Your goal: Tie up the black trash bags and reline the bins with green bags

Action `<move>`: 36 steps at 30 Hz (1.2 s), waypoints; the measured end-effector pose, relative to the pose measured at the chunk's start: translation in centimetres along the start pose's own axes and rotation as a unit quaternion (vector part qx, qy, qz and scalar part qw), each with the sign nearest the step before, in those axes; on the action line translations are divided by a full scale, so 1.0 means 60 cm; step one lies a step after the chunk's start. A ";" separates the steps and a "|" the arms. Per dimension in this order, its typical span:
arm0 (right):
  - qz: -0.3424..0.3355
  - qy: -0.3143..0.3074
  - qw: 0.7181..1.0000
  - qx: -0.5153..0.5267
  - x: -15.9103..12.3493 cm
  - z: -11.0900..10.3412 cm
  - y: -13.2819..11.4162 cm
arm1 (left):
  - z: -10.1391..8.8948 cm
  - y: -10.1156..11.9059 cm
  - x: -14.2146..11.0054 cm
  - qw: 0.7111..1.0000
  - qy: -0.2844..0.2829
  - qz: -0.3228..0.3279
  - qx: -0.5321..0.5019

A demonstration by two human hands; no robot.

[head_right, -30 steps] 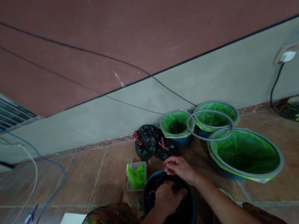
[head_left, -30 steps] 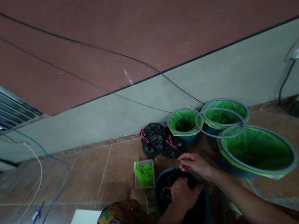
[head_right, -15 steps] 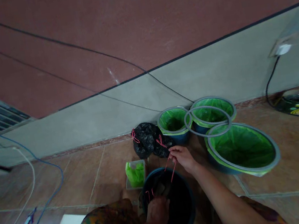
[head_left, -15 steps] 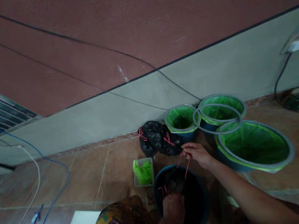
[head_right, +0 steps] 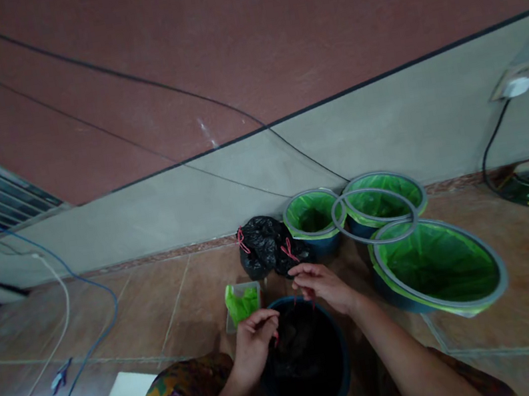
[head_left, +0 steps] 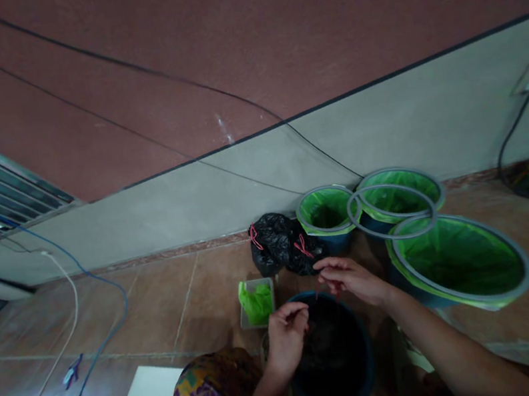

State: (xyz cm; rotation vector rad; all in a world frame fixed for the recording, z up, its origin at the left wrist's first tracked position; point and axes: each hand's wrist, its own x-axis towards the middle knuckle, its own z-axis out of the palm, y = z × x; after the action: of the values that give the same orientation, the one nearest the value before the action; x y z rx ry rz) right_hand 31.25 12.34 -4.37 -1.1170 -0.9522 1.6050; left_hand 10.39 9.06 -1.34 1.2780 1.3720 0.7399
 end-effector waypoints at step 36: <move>0.006 -0.064 0.988 -0.141 0.003 0.073 0.056 | -0.016 -0.112 0.014 0.985 -0.011 0.074 0.156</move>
State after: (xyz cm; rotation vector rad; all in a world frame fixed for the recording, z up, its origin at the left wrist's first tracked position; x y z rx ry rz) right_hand 26.16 11.26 -6.31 -1.2208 -1.2914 1.6002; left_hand 7.69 8.49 -7.61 1.6438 1.4250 0.6222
